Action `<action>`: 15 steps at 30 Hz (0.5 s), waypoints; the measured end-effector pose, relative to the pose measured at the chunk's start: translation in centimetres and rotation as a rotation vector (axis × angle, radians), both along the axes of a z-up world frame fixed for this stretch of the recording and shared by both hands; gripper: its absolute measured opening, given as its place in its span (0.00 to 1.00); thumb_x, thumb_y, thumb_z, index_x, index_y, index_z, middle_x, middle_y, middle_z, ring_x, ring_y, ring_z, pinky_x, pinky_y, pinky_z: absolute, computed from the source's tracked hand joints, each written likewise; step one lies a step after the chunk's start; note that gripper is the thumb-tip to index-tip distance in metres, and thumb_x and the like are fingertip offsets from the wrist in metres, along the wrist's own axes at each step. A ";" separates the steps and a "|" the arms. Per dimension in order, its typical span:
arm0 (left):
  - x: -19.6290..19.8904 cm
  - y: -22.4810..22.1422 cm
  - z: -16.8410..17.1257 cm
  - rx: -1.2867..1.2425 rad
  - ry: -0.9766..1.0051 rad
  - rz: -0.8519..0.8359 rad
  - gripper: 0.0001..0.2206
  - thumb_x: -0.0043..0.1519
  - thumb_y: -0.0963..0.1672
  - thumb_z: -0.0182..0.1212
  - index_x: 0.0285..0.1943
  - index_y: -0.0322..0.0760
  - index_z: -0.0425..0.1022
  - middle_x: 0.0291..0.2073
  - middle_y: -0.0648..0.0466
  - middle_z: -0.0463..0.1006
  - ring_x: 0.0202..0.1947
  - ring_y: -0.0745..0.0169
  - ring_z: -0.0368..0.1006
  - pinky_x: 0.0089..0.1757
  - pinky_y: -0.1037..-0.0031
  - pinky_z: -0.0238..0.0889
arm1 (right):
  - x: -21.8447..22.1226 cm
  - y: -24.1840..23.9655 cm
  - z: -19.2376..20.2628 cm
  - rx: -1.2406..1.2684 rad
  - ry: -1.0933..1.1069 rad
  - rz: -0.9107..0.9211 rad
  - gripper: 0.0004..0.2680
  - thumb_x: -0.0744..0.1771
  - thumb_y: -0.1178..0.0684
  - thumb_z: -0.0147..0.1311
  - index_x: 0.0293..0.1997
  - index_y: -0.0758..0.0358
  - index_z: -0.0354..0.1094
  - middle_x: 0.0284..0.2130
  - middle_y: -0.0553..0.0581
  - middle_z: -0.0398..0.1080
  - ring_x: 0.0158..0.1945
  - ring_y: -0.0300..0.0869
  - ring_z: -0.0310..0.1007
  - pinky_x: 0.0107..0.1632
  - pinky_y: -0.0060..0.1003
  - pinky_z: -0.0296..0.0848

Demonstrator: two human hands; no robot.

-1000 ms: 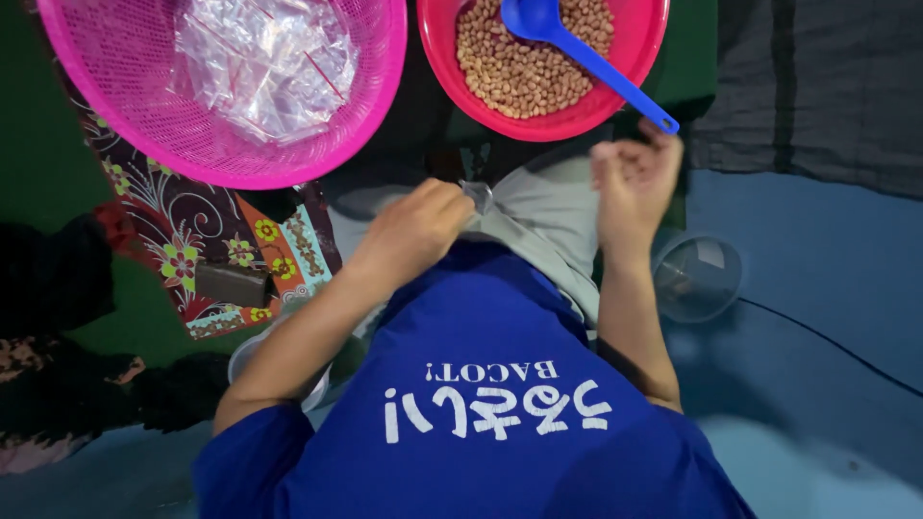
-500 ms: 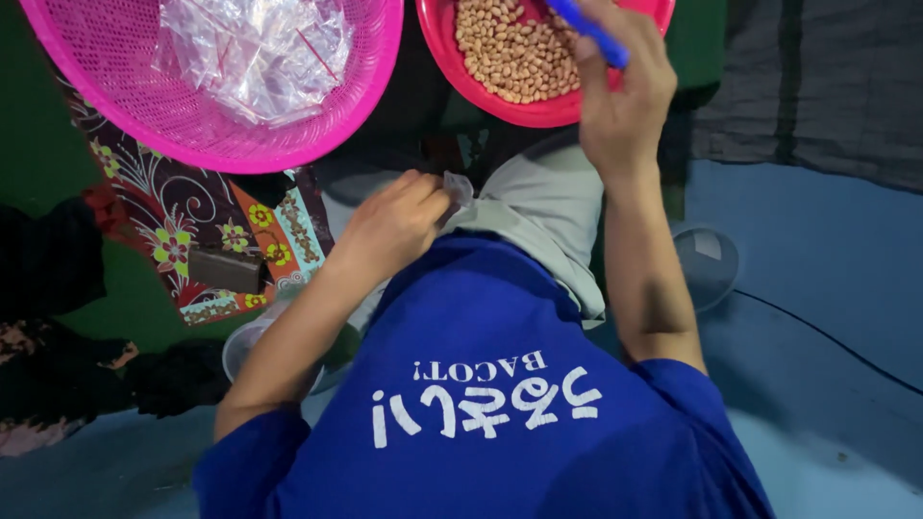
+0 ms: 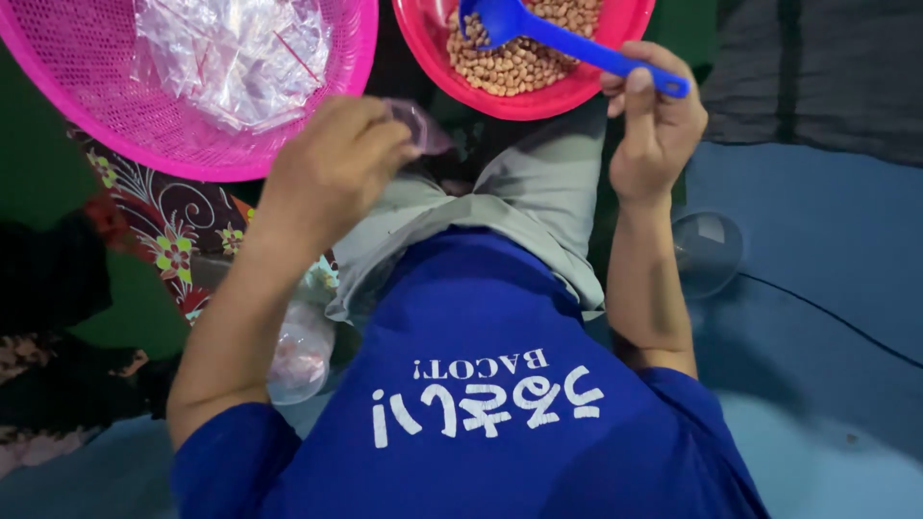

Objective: Packaging peanuts into small plastic bags using a spoon

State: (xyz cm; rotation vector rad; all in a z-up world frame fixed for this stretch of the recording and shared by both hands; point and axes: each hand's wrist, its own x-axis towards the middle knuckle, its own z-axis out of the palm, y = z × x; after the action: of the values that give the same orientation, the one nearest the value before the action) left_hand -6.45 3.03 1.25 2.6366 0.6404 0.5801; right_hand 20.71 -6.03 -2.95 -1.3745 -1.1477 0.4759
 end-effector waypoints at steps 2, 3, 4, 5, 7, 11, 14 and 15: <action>0.7 1.1 0.9 0.034 -0.006 0.013 0.06 0.59 0.40 0.64 0.37 0.29 0.71 0.36 0.46 0.74 0.37 0.50 0.69 0.34 0.69 0.72 | 0.3 -0.1 -0.2 0.048 0.126 -0.021 0.11 0.69 0.51 0.43 0.46 0.72 0.61 0.30 0.64 0.66 0.33 0.42 0.68 0.32 0.29 0.66; 1.2 1.7 1.5 0.082 -0.064 -0.015 0.05 0.60 0.38 0.64 0.36 0.27 0.71 0.35 0.46 0.74 0.36 0.50 0.68 0.36 0.69 0.68 | 0.5 -0.1 -0.1 0.070 0.175 -0.066 0.10 0.69 0.52 0.44 0.46 0.71 0.62 0.29 0.64 0.65 0.32 0.42 0.68 0.31 0.28 0.66; 1.7 2.2 2.0 0.128 -0.123 -0.045 0.05 0.61 0.36 0.64 0.36 0.25 0.71 0.34 0.45 0.74 0.35 0.50 0.68 0.38 0.69 0.64 | 0.6 -0.2 0.0 0.091 0.223 -0.112 0.09 0.69 0.52 0.44 0.46 0.70 0.62 0.28 0.64 0.65 0.32 0.42 0.68 0.31 0.28 0.66; 2.1 2.8 1.9 0.133 -0.125 -0.050 0.05 0.61 0.36 0.64 0.36 0.25 0.71 0.34 0.45 0.74 0.35 0.50 0.68 0.38 0.69 0.64 | 0.5 -0.3 0.5 0.096 0.222 -0.117 0.09 0.69 0.52 0.44 0.46 0.70 0.62 0.28 0.64 0.65 0.32 0.42 0.68 0.31 0.28 0.66; 3.0 3.9 1.6 0.126 -0.188 -0.043 0.04 0.63 0.35 0.61 0.38 0.26 0.70 0.34 0.44 0.71 0.34 0.46 0.64 0.38 0.67 0.60 | 0.5 -0.3 1.7 0.152 0.200 -0.172 0.09 0.69 0.52 0.44 0.45 0.71 0.62 0.26 0.65 0.65 0.28 0.43 0.65 0.28 0.29 0.64; 5.1 5.8 -0.3 0.157 -0.198 -0.068 0.05 0.62 0.36 0.62 0.38 0.27 0.69 0.33 0.45 0.73 0.33 0.49 0.66 0.39 0.67 0.58 | -0.5 -0.6 4.6 0.217 0.070 -0.208 0.09 0.69 0.53 0.41 0.46 0.70 0.61 0.26 0.67 0.65 0.26 0.45 0.64 0.28 0.31 0.64; 6.3 6.5 -1.4 -0.054 -0.153 0.022 0.14 0.57 0.35 0.66 0.41 0.29 0.60 0.29 0.44 0.70 0.28 0.44 0.67 0.29 0.61 0.57 | -1.2 -0.7 5.5 0.285 0.031 -0.181 0.10 0.69 0.51 0.44 0.46 0.70 0.61 0.28 0.67 0.65 0.31 0.47 0.67 0.30 0.33 0.67; 6.5 6.8 -2.0 -0.100 -0.127 0.067 0.14 0.57 0.36 0.64 0.42 0.29 0.60 0.29 0.44 0.70 0.28 0.42 0.67 0.29 0.60 0.56 | -1.5 -0.8 5.8 0.270 -0.039 -0.171 0.10 0.69 0.52 0.44 0.46 0.72 0.61 0.31 0.68 0.66 0.32 0.49 0.70 0.31 0.34 0.71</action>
State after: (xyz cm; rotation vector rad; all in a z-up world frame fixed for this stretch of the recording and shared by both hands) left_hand 0.04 9.78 -0.74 2.4716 0.7018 0.7094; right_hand 19.19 -6.79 2.82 -1.2368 -1.0719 0.1651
